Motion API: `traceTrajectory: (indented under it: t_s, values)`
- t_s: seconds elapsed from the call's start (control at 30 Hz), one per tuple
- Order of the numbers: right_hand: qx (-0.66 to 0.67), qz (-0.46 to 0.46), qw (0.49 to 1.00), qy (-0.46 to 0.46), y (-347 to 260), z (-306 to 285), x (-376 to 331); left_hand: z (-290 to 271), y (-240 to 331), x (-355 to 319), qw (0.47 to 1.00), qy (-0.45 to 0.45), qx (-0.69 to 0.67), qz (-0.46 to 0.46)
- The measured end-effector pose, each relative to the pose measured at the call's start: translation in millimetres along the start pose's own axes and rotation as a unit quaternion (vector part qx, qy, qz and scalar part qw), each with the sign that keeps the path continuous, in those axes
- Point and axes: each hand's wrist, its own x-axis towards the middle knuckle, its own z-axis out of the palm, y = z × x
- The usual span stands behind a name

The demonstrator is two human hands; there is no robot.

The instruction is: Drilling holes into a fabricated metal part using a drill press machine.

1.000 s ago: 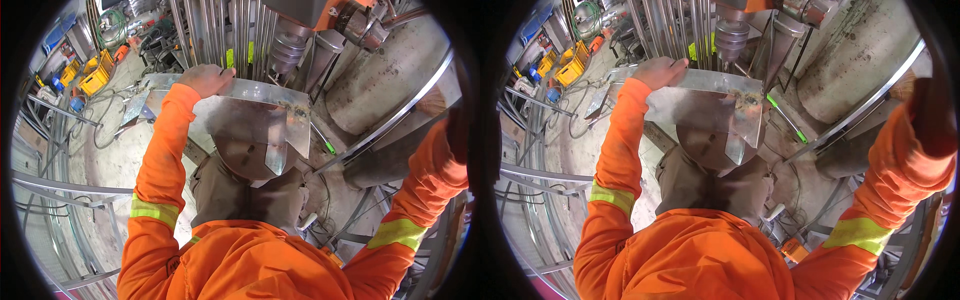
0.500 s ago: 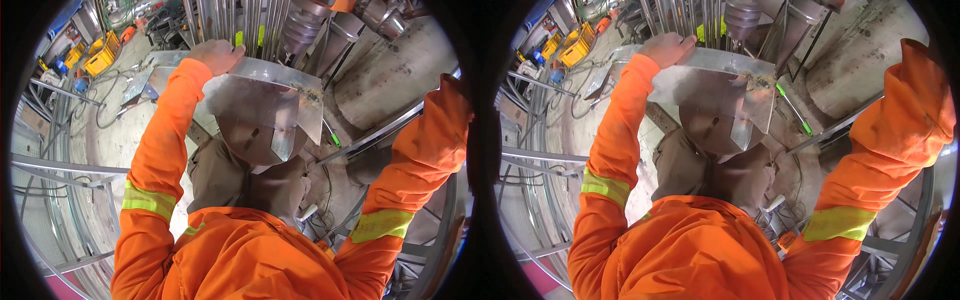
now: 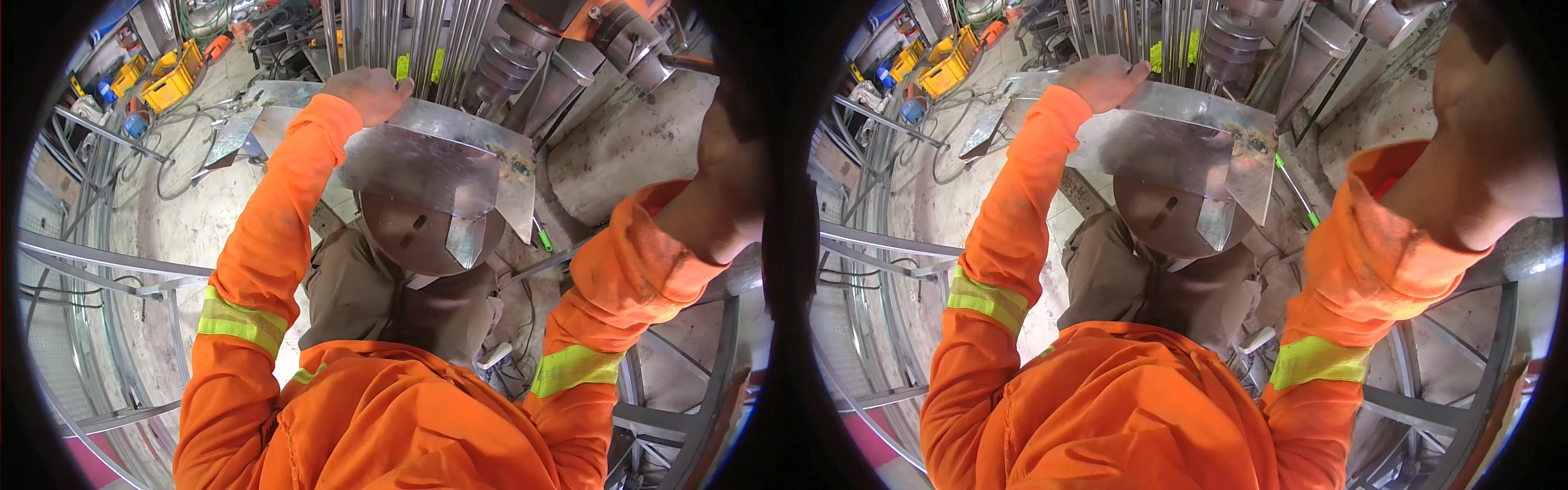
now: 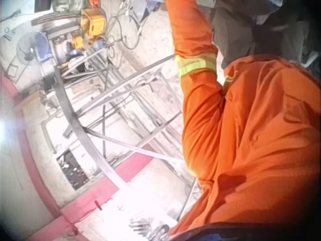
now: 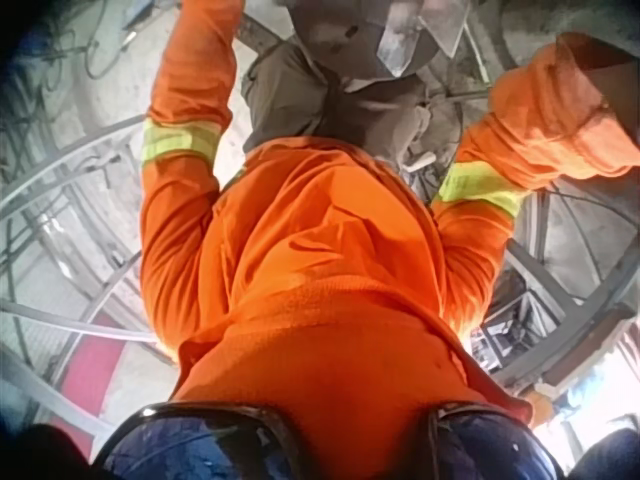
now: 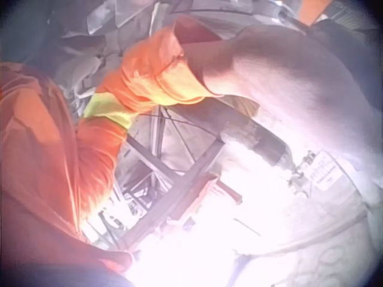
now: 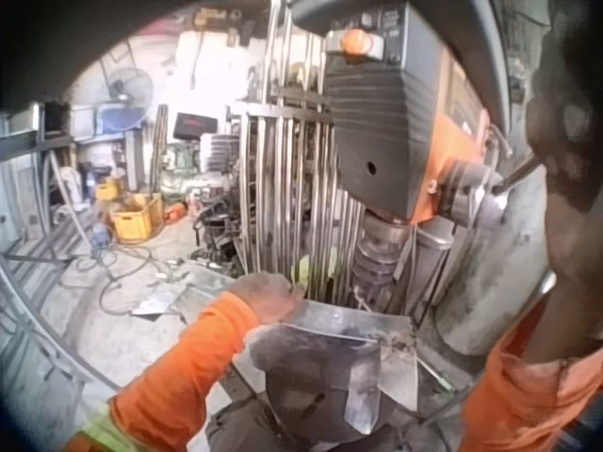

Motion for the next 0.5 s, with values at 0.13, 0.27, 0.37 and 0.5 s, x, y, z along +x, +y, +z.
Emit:
traceTrajectory:
  t_s: [0.13, 0.27, 0.37, 0.5]
  values:
    - [0.038, -0.002, 0.999, 0.024, -22.5, 1.9, 16.2, 7.3, -9.4, 9.0, 1.000, 0.011, 0.010, 0.019]
    - [0.078, 0.006, 0.996, 0.053, -118.1, 30.1, 53.8, 6.6, -7.9, 8.5, 1.000, -0.003, -0.007, -0.003]
    - [0.106, 0.013, 0.991, 0.074, -127.0, 30.0, 53.0, 6.3, -6.9, 8.8, 1.000, -0.003, -0.009, -0.005]
    - [0.143, 0.021, 0.985, 0.099, -137.7, 30.9, 51.7, 18.5, -14.0, 14.2, 0.999, 0.035, -0.012, 0.008]
